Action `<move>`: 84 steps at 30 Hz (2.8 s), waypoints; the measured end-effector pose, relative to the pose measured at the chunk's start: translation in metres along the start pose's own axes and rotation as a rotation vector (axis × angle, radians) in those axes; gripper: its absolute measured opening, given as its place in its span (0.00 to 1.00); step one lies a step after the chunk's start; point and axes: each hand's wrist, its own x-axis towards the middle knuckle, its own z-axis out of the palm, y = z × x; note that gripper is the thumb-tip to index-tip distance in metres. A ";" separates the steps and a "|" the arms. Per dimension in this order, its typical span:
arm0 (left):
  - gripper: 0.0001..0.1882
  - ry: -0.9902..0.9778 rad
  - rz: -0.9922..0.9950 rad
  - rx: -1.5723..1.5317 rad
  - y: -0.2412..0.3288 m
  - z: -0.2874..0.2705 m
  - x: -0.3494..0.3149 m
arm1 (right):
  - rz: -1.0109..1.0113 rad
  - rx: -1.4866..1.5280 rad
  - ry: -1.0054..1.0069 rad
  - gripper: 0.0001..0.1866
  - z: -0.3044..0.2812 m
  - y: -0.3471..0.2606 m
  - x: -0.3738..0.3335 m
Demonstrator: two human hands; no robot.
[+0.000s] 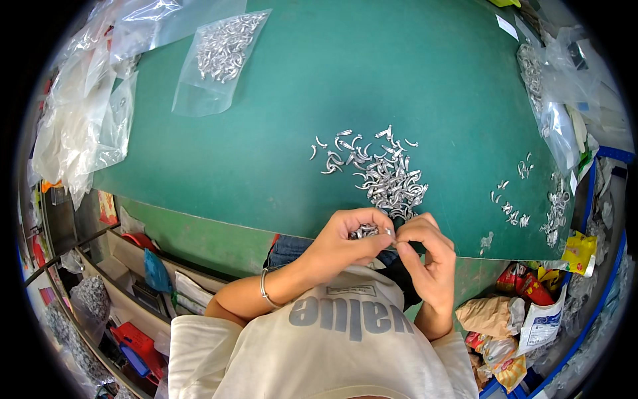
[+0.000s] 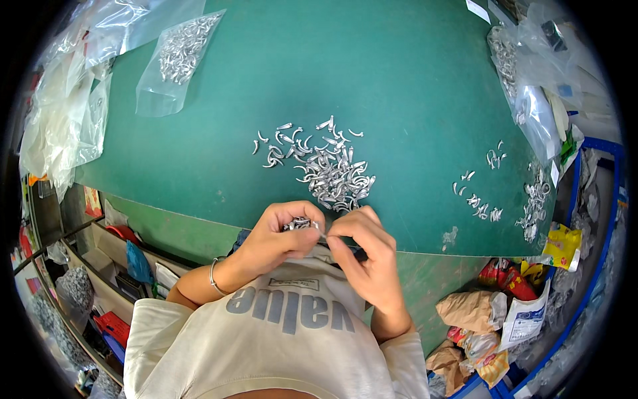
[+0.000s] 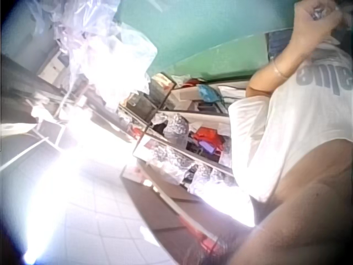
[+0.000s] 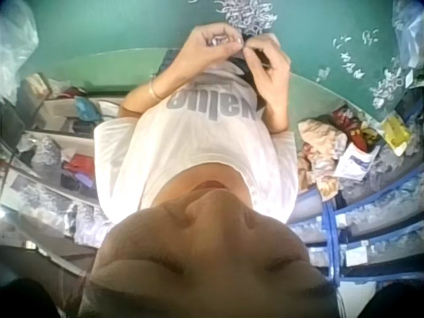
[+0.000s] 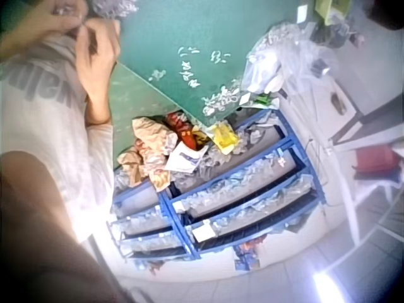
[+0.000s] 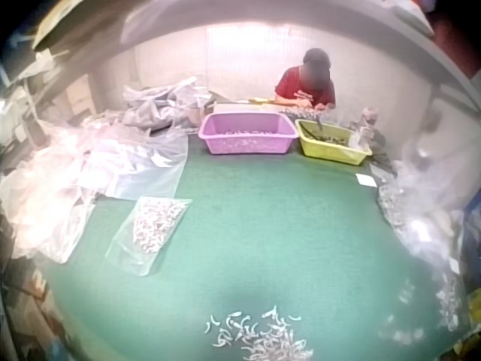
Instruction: The person sits at a green workbench and repeatedly picks up small, silver, curved metal pieces from a pile. They manipulate each piece with both hands, seemingly inspecting or adjusting it, before placing it back onto the table. The process is repetitive and involves handling the small components one by one.
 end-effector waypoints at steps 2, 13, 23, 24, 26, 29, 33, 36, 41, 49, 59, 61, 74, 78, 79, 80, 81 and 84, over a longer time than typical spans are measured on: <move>0.06 -0.109 -0.049 -0.205 -0.006 -0.010 0.000 | 0.003 -0.090 0.066 0.09 -0.007 0.005 -0.003; 0.16 -0.057 -0.053 0.157 -0.009 -0.006 0.002 | -0.031 -0.478 0.200 0.08 0.006 0.036 0.020; 0.18 0.068 -0.023 0.078 -0.009 0.003 0.003 | 0.148 -0.090 0.383 0.03 0.001 0.041 0.027; 0.18 0.074 0.021 0.078 -0.006 0.003 0.004 | 0.190 -0.013 0.406 0.03 0.000 0.041 0.022; 0.17 0.087 0.109 0.078 0.002 -0.001 0.005 | 0.259 0.166 0.370 0.05 0.001 0.032 0.018; 0.15 0.134 0.214 0.223 0.002 -0.005 0.007 | 0.268 0.285 0.262 0.08 0.001 0.026 0.010; 0.13 0.198 0.316 0.334 0.001 -0.002 0.008 | 0.202 0.356 0.166 0.09 0.003 0.015 0.011; 0.09 0.179 0.305 0.310 -0.004 -0.004 0.009 | 0.170 0.346 0.124 0.09 0.004 0.009 0.011; 0.05 0.225 0.273 0.352 0.001 0.001 0.005 | 0.160 0.336 0.130 0.09 0.005 0.007 0.009; 0.05 0.183 0.303 0.291 -0.003 -0.002 0.007 | 0.208 0.425 0.147 0.09 0.007 0.009 0.006; 0.08 -0.330 0.024 -0.400 0.001 -0.007 0.007 | 0.090 -0.442 0.395 0.10 -0.012 0.031 0.025; 0.09 -0.257 0.028 -0.366 -0.001 -0.006 0.010 | 0.012 -0.643 0.341 0.12 -0.008 0.034 0.031; 0.13 -0.026 -0.072 -0.043 -0.001 -0.010 0.008 | -0.064 -0.591 0.422 0.06 -0.009 0.045 0.030; 0.13 -0.070 -0.130 0.008 0.003 -0.006 0.006 | -0.053 -0.748 0.364 0.07 -0.003 0.038 0.041; 0.13 -0.064 -0.120 0.019 0.003 -0.004 0.006 | -0.023 -0.750 0.354 0.07 -0.003 0.039 0.042; 0.12 -0.059 -0.110 0.029 0.003 -0.002 0.006 | -0.016 -0.758 0.357 0.07 -0.003 0.038 0.041; 0.12 -0.049 -0.097 0.039 0.002 -0.001 0.006 | -0.013 -0.764 0.356 0.07 -0.004 0.038 0.040; 0.11 0.018 -0.094 0.075 0.004 -0.003 0.005 | -0.013 -0.615 0.387 0.06 -0.005 0.034 0.035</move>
